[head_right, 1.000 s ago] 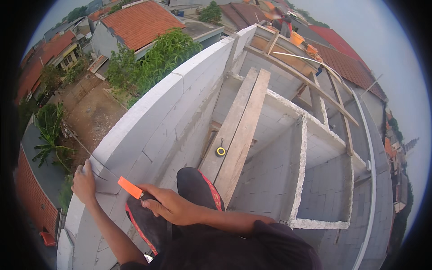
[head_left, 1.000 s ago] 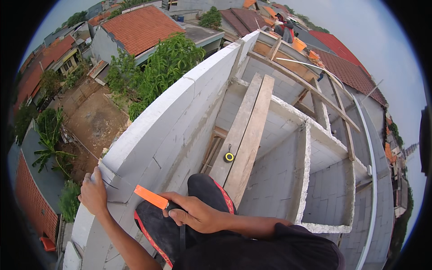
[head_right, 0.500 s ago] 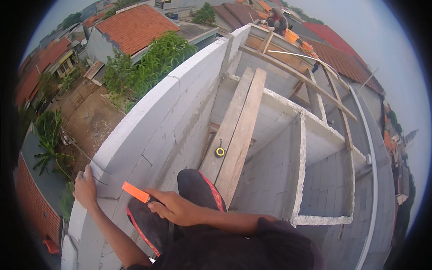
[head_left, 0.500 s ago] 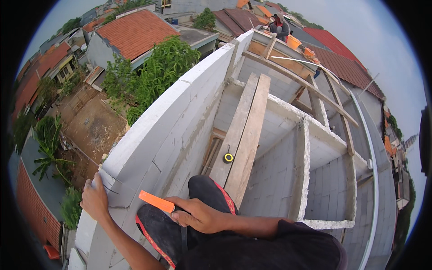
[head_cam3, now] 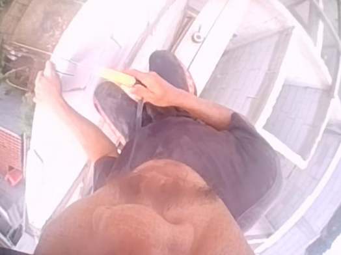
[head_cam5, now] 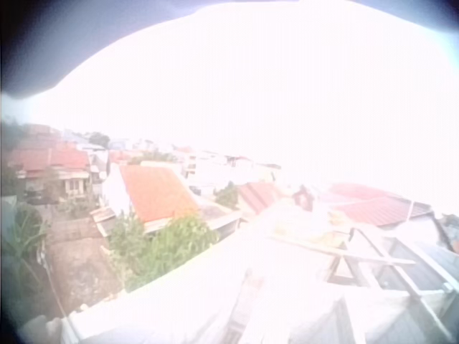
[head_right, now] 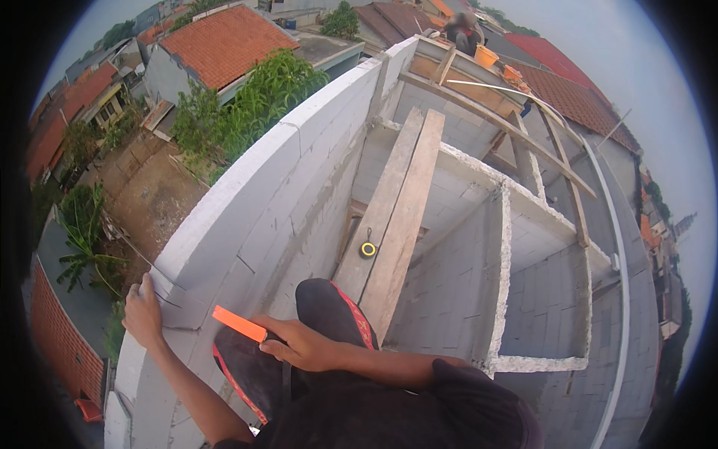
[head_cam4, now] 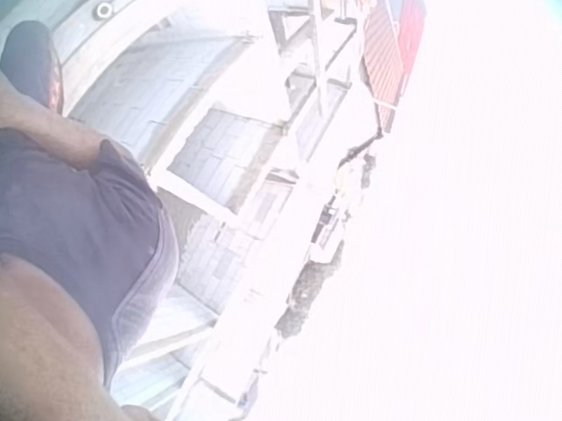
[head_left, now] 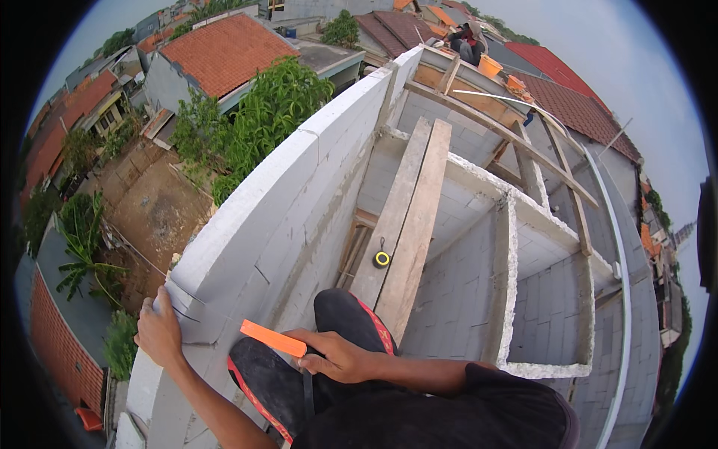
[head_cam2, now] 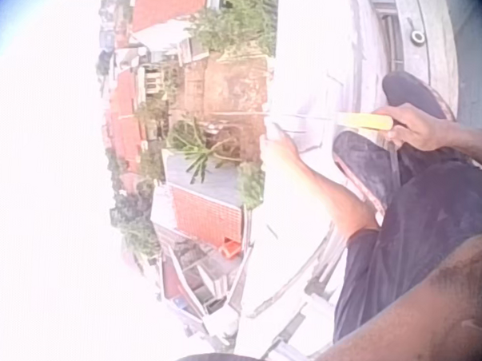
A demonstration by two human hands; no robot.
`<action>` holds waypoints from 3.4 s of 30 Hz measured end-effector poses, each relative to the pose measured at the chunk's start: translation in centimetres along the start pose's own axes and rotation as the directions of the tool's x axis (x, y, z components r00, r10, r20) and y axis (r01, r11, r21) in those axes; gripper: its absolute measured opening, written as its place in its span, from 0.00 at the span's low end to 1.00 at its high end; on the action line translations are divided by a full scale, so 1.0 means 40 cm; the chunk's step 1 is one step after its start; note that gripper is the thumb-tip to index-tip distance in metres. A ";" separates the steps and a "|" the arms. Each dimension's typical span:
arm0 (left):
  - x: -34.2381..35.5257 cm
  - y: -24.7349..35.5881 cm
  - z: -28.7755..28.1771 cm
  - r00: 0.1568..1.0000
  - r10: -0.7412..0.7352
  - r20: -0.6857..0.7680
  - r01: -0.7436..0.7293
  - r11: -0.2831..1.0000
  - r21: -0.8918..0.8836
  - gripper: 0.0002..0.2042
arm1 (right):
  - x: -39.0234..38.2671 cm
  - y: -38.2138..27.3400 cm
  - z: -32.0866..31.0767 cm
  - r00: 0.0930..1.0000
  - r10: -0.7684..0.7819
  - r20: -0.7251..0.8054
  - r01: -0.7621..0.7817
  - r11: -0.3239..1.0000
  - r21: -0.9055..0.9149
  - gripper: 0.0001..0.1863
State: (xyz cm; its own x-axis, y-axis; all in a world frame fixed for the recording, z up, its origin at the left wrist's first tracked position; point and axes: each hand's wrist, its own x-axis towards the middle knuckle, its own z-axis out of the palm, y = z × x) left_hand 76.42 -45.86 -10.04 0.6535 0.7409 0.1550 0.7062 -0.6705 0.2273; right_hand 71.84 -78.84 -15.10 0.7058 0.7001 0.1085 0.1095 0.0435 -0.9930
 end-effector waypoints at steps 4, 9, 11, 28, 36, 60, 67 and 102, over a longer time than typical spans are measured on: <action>-0.008 0.026 -0.004 1.000 0.016 0.002 -0.016 1.000 0.018 0.35 | -0.149 0.027 -0.042 1.000 0.017 -0.008 -0.018 0.998 -0.056 0.27; 0.009 -0.033 -0.009 0.999 -0.037 -0.031 0.038 0.999 0.018 0.33 | -0.142 -0.057 -0.053 0.995 0.075 0.060 -0.064 0.984 -0.166 0.24; 0.004 -0.009 -0.017 0.999 -0.026 -0.021 0.026 0.999 -0.031 0.32 | -0.051 -0.069 -0.031 0.985 0.167 0.043 -0.161 0.980 -0.113 0.19; -0.041 -0.033 0.000 0.995 -0.036 -0.092 0.015 0.975 -0.223 0.27 | -0.009 0.055 0.048 0.987 -0.108 -0.121 0.107 0.994 -0.010 0.36; 0.003 -0.063 0.006 0.998 0.010 -0.060 -0.019 0.988 -0.153 0.28 | 0.016 0.046 0.068 0.993 -0.090 -0.070 0.087 0.995 -0.042 0.39; 0.002 0.005 -0.001 1.000 0.030 -0.005 -0.029 0.999 0.037 0.34 | -0.004 -0.024 0.017 0.999 0.002 -0.053 -0.008 0.993 -0.119 0.24; 0.012 -0.017 0.007 0.999 0.029 0.029 -0.030 0.998 0.050 0.36 | -0.005 -0.054 0.017 0.998 0.023 -0.056 -0.030 0.990 -0.141 0.25; 0.024 0.003 -0.016 0.999 0.002 0.043 -0.002 1.000 -0.015 0.27 | 0.014 -0.132 -0.002 0.986 0.157 -0.049 -0.163 0.975 -0.151 0.21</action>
State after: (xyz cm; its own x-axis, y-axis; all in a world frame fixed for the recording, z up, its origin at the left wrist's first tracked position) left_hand 76.93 -45.20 -9.25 0.6663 0.7369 0.1142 0.7009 -0.6712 0.2414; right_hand 71.71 -78.74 -9.79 0.7474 0.6627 -0.0470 0.0971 -0.1789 -0.9791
